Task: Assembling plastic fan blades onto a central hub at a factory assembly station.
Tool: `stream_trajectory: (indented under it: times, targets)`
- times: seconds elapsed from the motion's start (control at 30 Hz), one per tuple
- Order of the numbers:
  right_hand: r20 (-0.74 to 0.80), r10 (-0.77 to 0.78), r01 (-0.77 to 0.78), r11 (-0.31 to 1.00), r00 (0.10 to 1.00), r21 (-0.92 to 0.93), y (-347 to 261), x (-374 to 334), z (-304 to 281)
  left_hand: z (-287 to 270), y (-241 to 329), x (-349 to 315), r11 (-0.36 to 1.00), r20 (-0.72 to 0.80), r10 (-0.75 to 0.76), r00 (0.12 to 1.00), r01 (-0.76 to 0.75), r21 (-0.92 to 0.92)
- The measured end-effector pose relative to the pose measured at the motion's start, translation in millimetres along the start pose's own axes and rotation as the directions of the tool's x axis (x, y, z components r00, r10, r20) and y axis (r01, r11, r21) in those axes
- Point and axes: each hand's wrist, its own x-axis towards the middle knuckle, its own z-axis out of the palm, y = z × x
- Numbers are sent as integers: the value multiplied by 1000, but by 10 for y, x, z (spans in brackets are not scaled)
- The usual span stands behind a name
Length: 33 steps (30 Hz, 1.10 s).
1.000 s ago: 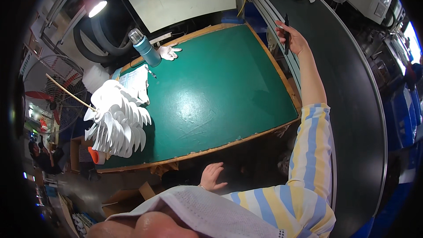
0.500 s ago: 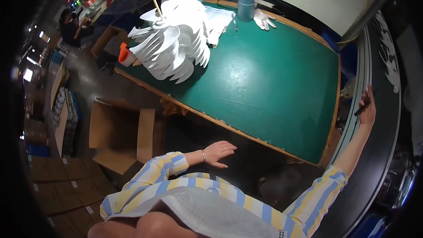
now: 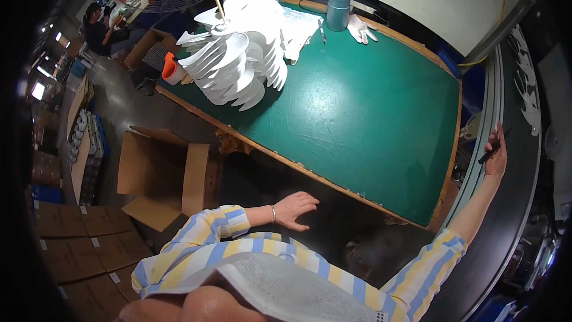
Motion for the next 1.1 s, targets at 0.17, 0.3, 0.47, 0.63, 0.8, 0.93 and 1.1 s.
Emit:
stream_trajectory:
  times: [0.17,0.3,0.47,0.63,0.8,0.93,1.1]
  targets:
    - [-37,-28,21,984,999,-179,26,-7,-230,110,135,113,997,97,24,995,-31,67]
    - [82,12,-5,996,997,-85,-38,-37,-295,162,231,181,990,150,-8,989,-13,139]
    - [49,37,-35,998,998,-52,-17,10,-56,195,273,127,991,139,-70,988,52,127]
    - [70,23,-20,999,997,-49,-23,17,-144,45,406,252,954,196,-178,964,121,275]
    - [92,37,-36,999,995,-17,-34,-16,-76,120,441,366,948,283,-221,933,138,285]
    - [97,42,-41,999,994,-5,-16,3,-130,431,439,478,942,345,-226,911,115,314]
    - [72,48,-47,999,996,-17,-11,1,-96,584,385,468,956,358,-183,915,81,282]
